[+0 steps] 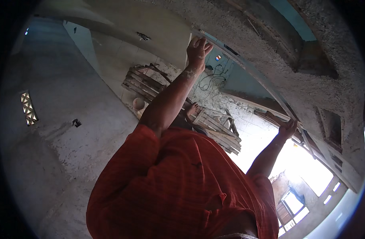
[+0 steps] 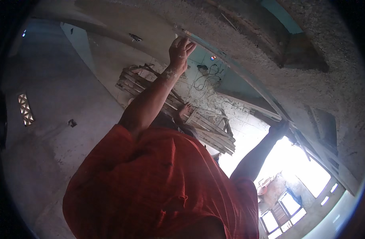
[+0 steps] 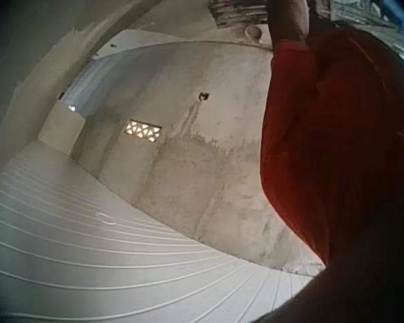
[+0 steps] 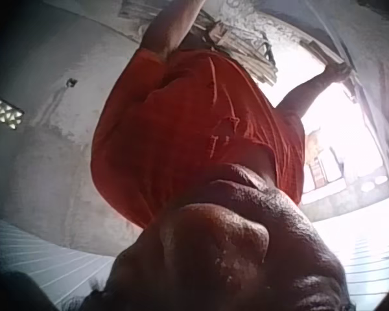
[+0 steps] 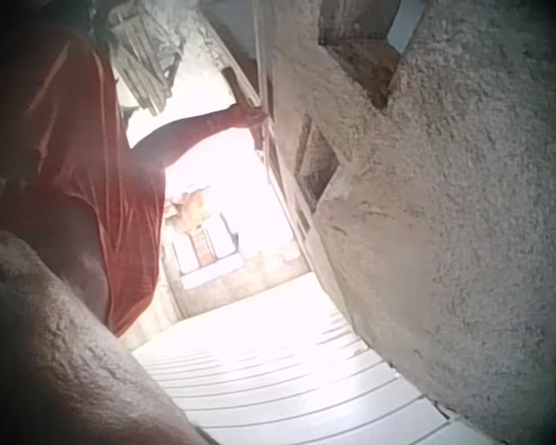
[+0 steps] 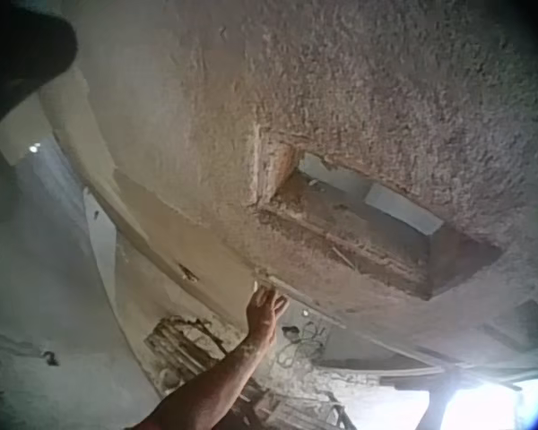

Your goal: The person installs a door frame by holding wooden slats against the door opening and hammering them into place.

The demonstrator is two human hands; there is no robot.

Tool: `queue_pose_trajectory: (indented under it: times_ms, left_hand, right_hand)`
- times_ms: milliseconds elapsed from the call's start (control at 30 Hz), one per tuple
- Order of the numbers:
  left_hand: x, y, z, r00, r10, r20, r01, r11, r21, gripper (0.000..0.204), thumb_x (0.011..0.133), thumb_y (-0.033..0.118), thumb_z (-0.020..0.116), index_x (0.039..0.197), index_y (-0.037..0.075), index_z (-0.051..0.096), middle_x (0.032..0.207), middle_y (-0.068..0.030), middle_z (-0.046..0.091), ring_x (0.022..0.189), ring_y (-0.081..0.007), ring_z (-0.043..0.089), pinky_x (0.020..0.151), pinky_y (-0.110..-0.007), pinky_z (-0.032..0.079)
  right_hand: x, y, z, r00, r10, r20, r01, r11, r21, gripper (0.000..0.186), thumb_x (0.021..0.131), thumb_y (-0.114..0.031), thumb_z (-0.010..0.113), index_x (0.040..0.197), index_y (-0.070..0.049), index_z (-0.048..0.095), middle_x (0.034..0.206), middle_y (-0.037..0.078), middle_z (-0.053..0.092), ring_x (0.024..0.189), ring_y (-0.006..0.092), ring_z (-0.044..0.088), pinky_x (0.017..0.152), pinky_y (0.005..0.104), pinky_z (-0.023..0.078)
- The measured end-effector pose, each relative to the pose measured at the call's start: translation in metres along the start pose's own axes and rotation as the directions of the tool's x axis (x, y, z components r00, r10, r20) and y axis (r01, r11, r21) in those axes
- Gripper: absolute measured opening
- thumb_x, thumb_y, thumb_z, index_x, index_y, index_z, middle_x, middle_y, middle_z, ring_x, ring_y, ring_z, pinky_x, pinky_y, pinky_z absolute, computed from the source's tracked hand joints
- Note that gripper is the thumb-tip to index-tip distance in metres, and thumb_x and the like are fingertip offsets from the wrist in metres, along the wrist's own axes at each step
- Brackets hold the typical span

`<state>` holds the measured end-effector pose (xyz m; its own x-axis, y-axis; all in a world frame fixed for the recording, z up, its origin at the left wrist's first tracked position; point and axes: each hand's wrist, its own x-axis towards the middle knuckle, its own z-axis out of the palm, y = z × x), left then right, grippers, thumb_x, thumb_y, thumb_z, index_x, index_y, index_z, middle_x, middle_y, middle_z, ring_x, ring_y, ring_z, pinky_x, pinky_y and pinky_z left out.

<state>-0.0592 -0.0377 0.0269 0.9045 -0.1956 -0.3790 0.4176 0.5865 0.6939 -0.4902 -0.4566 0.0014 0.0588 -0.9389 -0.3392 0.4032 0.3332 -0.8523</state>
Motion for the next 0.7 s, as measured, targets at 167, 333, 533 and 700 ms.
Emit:
queue_pose_trajectory:
  times_ms: [167, 333, 533, 700]
  left_hand:
    - [0.011, -0.002, 0.003, 0.998, 0.057, 0.012, -0.057, 0.998, -0.003, 0.041, 0.101, 0.013, 0.061, 0.132, -0.01, 0.049, 0.12, -0.0182, 0.057, 0.114, -0.0323, 0.063, 0.104, -0.044, 0.056]
    - [0.004, -0.007, 0.009, 0.998, 0.039, -0.039, -0.042, 0.995, -0.086, 0.039, 0.101, 0.013, 0.061, 0.131, -0.01, 0.051, 0.122, -0.0186, 0.058, 0.111, -0.0327, 0.065, 0.101, -0.043, 0.058]
    - [0.005, -0.009, 0.01, 0.993, -0.066, -0.098, 0.065, 0.998, -0.022, 0.038, 0.099, 0.01, 0.064, 0.131, -0.008, 0.054, 0.118, -0.0153, 0.061, 0.106, -0.0267, 0.067, 0.098, -0.04, 0.06]
    - [0.018, -0.01, 0.008, 0.998, -0.005, -0.061, 0.001, 0.997, -0.072, 0.031, 0.096, 0.013, 0.069, 0.121, -0.006, 0.062, 0.108, -0.0106, 0.066, 0.092, -0.0198, 0.067, 0.088, -0.035, 0.062]
  right_hand:
    - [-0.011, 0.003, 0.036, 0.998, 0.06, -0.027, -0.061, 0.997, -0.049, 0.024, 0.094, -0.031, 0.07, 0.105, -0.012, 0.06, 0.091, 0.003, 0.061, 0.059, 0.0097, 0.045, 0.045, 0.0231, 0.031]
    - [-0.006, 0.007, 0.038, 0.996, 0.088, -0.005, -0.088, 0.993, -0.078, 0.022, 0.095, -0.025, 0.068, 0.111, -0.012, 0.061, 0.092, 0.002, 0.058, 0.064, 0.0102, 0.046, 0.047, 0.0233, 0.032]
    - [0.06, 0.023, -0.023, 0.93, -0.226, 0.289, 0.356, 0.747, -0.561, 0.055, 0.103, -0.027, 0.057, 0.154, -0.013, 0.04, 0.153, 0.012, 0.045, 0.122, 0.0199, 0.057, 0.077, 0.0296, 0.052]
    - [0.041, 0.03, -0.022, 0.97, -0.146, 0.193, 0.222, 0.855, -0.469, 0.062, 0.093, -0.005, 0.05, 0.154, -0.008, 0.038, 0.154, 0.014, 0.04, 0.136, 0.025, 0.047, 0.087, 0.0297, 0.047]
